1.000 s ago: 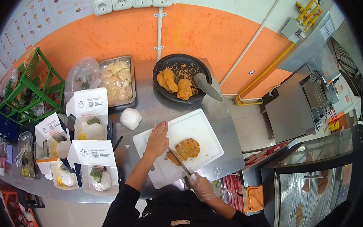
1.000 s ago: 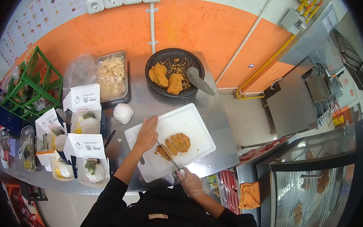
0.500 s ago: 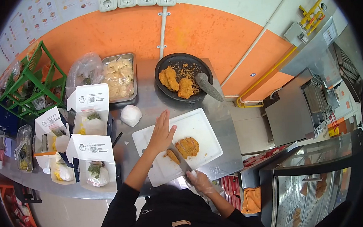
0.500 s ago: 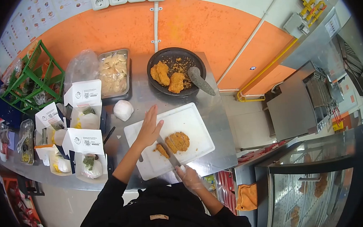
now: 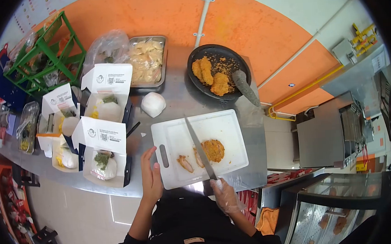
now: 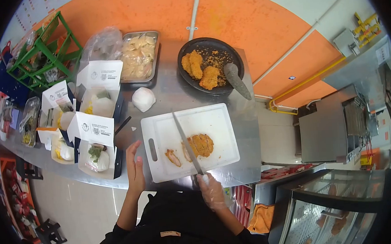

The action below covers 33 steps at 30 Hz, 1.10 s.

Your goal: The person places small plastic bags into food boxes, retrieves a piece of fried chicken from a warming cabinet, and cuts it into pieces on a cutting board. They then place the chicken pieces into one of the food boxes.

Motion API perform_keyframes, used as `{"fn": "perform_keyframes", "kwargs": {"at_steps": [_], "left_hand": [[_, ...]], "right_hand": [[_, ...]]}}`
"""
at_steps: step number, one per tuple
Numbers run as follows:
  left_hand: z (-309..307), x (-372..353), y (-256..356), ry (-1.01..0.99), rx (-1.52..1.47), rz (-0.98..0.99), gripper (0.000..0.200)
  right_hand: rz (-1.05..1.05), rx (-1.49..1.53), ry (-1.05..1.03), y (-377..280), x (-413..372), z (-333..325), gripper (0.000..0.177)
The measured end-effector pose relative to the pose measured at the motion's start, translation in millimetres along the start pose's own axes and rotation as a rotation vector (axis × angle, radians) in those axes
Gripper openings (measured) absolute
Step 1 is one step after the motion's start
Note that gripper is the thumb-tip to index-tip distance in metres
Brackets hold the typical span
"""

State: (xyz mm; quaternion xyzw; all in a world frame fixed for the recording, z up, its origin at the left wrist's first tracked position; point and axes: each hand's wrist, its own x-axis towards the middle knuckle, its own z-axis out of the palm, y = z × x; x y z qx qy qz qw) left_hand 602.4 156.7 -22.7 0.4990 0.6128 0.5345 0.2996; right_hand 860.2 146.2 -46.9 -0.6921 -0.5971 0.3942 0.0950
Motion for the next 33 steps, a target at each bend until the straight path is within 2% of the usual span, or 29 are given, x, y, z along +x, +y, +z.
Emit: {"fn": "perform_keyframes", "kwargs": {"at_steps": [2, 5, 6, 8, 10, 12, 13, 15, 16, 18, 19, 21, 23, 25, 29, 31, 32, 33], "left_hand": [[0, -15, -11, 0.037, -0.031, -0.052, 0.042], [1, -33, -17, 0.052, -0.053, -0.113, 0.043], [2, -39, -13, 0.079, -0.072, -0.186, 0.041], [0, -50, -9, 0.105, -0.089, -0.263, 0.039], [-12, -68, -11, -0.048, -0.018, -0.649, 0.036], [-24, -96, -34, -0.256, 0.229, -0.816, 0.037], [-32, -114, -49, -0.261, 0.236, -0.822, 0.037], [-48, -145, -78, -0.531, 0.391, -1.130, 0.042], [-52, -151, -79, -0.538, 0.400, -1.135, 0.042], [-58, -158, -83, -0.288, 0.115, -1.188, 0.047], [-58, -159, -87, -0.293, 0.122, -1.192, 0.047], [-59, -149, -89, -0.025, -0.249, -1.007, 0.054], [-61, -143, -91, -0.037, -0.353, -1.020, 0.049], [-58, -143, -98, 0.052, -0.600, -1.019, 0.045], [-48, -139, -102, 0.118, -0.592, -1.086, 0.037], [-48, -137, -102, 0.064, -0.630, -1.046, 0.019], [-50, -137, -104, 0.063, -0.630, -1.047, 0.019], [-51, -139, -108, 0.048, -0.694, -1.019, 0.011]], "right_hand": [[-0.016, 0.165, -0.051, -2, 4, -8, 0.049], [0.043, 0.144, -0.067, 5, 3, -10, 0.051], [0.043, 0.141, -0.077, -2, 0, -14, 0.051], [0.068, 0.112, 0.038, -25, -8, -25, 0.052], [0.074, 0.105, 0.018, -25, -6, -32, 0.052], [0.085, 0.101, -0.002, -19, -3, -34, 0.052], [0.088, 0.111, -0.012, -15, -1, -33, 0.052], [0.100, 0.127, -0.026, -12, 0, -32, 0.052], [0.102, 0.176, -0.052, -13, 1, -33, 0.050], [0.111, 0.231, -0.077, -10, 1, -32, 0.049], [0.086, 0.206, -0.070, -7, 2, -30, 0.047], [0.065, 0.187, -0.065, -8, 2, -28, 0.045], [0.075, 0.165, -0.127, -13, 1, -30, 0.040], [0.029, 0.152, -0.110, -8, 1, -20, 0.039], [-0.016, 0.064, -0.117, -20, -3, -20, 0.037], [0.001, 0.054, -0.144, -22, -5, -20, 0.037], [-0.011, 0.066, -0.113, -21, -7, -19, 0.036], [-0.025, 0.077, -0.083, -20, -7, -18, 0.035]]}}
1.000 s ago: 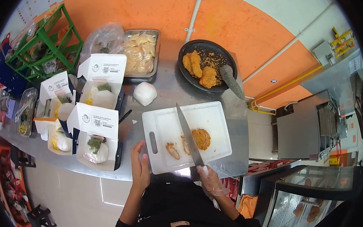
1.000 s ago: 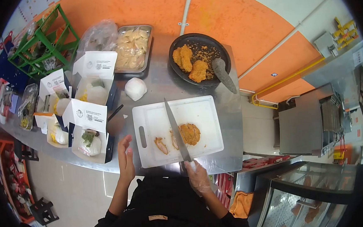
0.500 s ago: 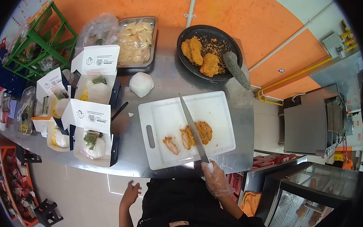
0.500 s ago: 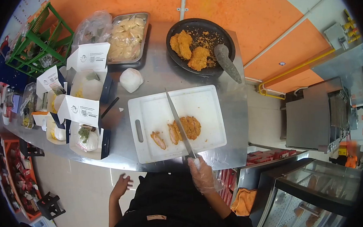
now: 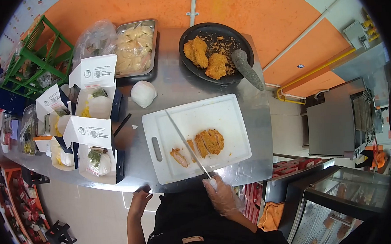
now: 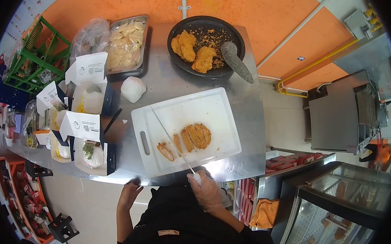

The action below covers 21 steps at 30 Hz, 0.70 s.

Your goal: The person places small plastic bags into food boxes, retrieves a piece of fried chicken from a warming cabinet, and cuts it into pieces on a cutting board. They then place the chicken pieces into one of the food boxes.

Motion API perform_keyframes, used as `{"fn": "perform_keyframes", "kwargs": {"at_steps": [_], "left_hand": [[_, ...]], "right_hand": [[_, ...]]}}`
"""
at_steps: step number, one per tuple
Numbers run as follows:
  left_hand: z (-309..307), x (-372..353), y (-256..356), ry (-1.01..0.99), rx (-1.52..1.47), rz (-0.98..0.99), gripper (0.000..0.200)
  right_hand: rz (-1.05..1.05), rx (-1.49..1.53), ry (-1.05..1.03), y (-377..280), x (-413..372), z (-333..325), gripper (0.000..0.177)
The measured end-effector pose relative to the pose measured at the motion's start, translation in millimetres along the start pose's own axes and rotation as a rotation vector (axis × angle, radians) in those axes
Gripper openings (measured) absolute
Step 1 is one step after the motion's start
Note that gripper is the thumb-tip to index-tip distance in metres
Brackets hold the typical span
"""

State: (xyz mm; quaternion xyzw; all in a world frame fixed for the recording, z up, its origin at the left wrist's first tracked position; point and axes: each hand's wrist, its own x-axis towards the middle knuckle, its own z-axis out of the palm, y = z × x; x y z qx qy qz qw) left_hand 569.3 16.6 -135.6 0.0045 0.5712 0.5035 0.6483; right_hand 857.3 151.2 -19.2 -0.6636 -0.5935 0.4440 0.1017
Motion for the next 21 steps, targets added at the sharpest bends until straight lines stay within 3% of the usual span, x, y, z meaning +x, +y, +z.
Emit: {"fn": "perform_keyframes", "kwargs": {"at_steps": [3, 11, 14, 16, 21], "left_hand": [[11, -3, 8, -0.020, -0.047, -0.004, 0.008], [9, 5, 5, -0.100, -0.040, 0.008, 0.007], [7, 5, 6, -0.092, -0.068, -0.014, 0.006], [3, 8, 5, -0.110, -0.060, -0.044, 0.005], [5, 7, 10, -0.127, -0.048, -0.066, 0.004]], "right_hand": [[0.119, -0.094, 0.051, -2, -1, -6, 0.034], [0.097, -0.234, 0.062, -4, 1, -11, 0.036], [0.042, -0.247, 0.105, -9, -4, -3, 0.033], [-0.119, -0.211, 0.189, -3, -5, 4, 0.031], [-0.100, -0.177, 0.120, -12, -9, -1, 0.031]]}}
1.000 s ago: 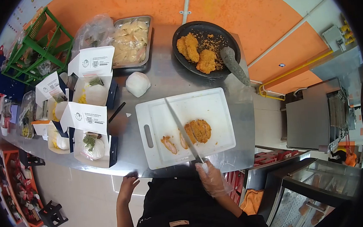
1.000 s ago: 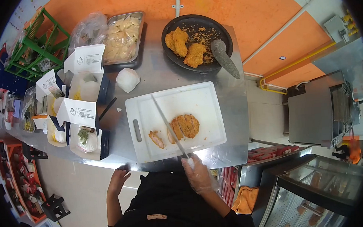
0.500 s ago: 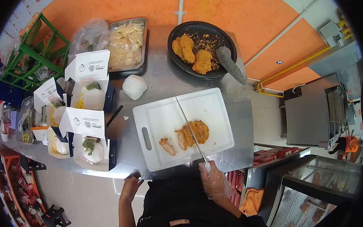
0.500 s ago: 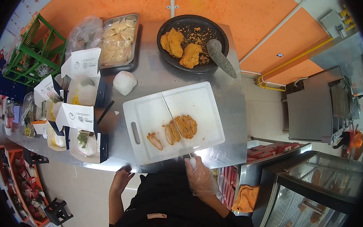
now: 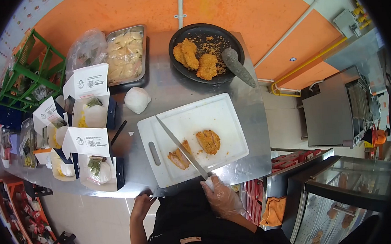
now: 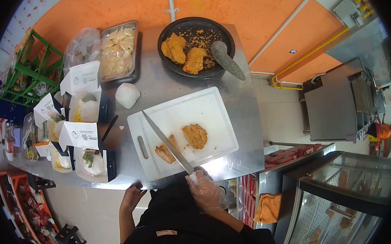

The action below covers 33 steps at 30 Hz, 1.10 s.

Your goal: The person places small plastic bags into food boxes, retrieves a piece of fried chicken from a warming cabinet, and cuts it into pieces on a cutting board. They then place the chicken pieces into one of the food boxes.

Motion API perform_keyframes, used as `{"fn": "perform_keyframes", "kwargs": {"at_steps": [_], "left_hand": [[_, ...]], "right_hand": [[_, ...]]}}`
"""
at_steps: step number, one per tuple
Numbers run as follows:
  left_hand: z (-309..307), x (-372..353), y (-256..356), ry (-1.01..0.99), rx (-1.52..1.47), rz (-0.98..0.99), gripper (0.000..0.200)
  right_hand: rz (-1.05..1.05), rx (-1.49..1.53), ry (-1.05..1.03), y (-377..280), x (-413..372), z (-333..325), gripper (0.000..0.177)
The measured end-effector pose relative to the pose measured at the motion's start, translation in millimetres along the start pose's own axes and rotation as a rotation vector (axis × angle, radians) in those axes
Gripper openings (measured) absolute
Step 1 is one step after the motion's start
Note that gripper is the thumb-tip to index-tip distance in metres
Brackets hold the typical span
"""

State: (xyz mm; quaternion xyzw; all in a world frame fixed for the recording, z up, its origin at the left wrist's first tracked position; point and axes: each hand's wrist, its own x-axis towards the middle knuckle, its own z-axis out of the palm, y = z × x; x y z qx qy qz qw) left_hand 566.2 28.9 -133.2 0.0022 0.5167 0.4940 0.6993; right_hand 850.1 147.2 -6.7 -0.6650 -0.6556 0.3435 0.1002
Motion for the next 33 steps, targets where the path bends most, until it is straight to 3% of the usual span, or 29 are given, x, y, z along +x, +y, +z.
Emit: {"fn": "perform_keyframes", "kwargs": {"at_steps": [8, 11, 13, 23, 33], "left_hand": [[11, 1, 8, 0.066, 0.023, -0.059, 0.006], [-1, 3, 5, 0.041, 0.006, -0.085, 0.014], [-6, 5, 3, 0.005, -0.024, -0.093, 0.017], [5, 5, 7, 0.064, -0.033, -0.112, 0.020], [9, 4, 7, 0.097, -0.026, -0.106, 0.025]], "right_hand": [[-0.049, 0.022, 0.028, 3, -3, 10, 0.029], [0.034, 0.104, 0.063, 5, -2, 3, 0.031], [0.235, 0.065, 0.028, 10, 2, -5, 0.034], [0.056, 0.010, 0.153, 33, -1, 8, 0.031], [-0.068, 0.006, 0.146, 40, -5, 18, 0.031]]}}
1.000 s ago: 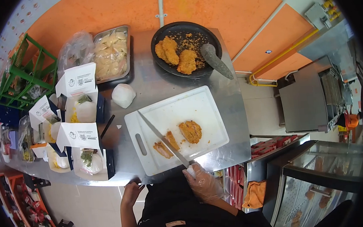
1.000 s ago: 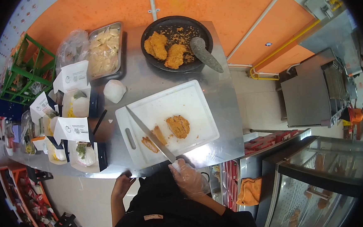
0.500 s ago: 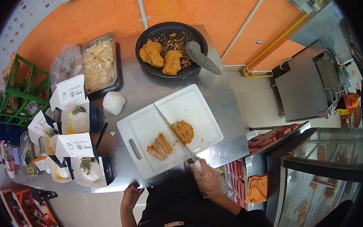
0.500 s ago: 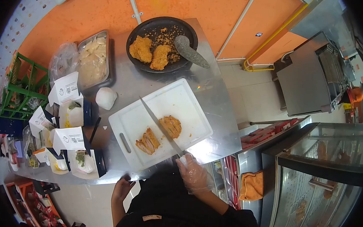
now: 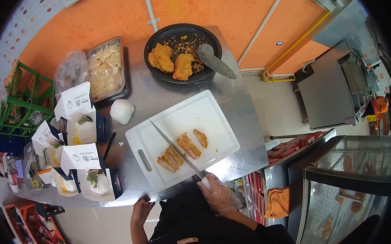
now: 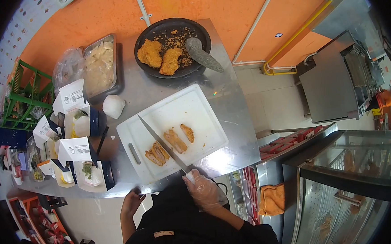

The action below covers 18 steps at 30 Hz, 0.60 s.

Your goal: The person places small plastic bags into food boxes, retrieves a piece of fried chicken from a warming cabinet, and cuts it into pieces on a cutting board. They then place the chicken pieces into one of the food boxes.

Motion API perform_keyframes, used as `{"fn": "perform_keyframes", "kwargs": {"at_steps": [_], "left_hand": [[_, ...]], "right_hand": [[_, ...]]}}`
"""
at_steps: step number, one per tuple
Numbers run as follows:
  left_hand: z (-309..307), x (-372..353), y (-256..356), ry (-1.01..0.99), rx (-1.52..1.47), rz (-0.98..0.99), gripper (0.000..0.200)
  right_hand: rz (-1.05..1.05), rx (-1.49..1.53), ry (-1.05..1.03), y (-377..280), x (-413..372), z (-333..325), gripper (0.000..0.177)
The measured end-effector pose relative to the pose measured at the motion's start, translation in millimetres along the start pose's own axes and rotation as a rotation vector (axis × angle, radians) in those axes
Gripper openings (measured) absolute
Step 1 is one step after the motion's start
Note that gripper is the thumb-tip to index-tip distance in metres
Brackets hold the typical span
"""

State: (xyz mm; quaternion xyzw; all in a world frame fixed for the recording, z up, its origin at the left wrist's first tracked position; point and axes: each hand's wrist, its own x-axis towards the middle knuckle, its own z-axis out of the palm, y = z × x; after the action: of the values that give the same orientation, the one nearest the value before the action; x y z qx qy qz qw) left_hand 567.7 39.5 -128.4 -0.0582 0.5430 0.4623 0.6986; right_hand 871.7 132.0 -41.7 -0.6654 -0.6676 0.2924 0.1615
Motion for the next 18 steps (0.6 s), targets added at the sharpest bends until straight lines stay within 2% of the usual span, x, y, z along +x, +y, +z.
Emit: {"fn": "perform_keyframes", "kwargs": {"at_steps": [6, 9, 11, 14, 16, 18], "left_hand": [[1, 1, -1, -0.003, 0.019, 0.006, 0.021], [0, 2, -1, -0.009, 0.024, 0.005, 0.020], [0, 2, -1, -0.012, 0.023, 0.003, 0.020], [-7, 6, -2, -0.017, 0.031, -0.004, 0.020], [-11, 8, -4, -0.035, 0.043, -0.024, 0.028], [-12, 8, -4, -0.027, 0.044, -0.021, 0.029]], "right_hand": [[0.083, 0.062, -0.053, -12, 3, -28, 0.031], [0.200, 0.055, -0.100, -10, 9, -35, 0.035], [0.299, 0.155, -0.175, -8, 14, -37, 0.041], [0.316, 0.095, -0.208, -6, 22, -39, 0.046], [0.318, 0.107, -0.240, -9, 26, -43, 0.046], [0.323, 0.117, -0.271, -7, 28, -44, 0.047]]}}
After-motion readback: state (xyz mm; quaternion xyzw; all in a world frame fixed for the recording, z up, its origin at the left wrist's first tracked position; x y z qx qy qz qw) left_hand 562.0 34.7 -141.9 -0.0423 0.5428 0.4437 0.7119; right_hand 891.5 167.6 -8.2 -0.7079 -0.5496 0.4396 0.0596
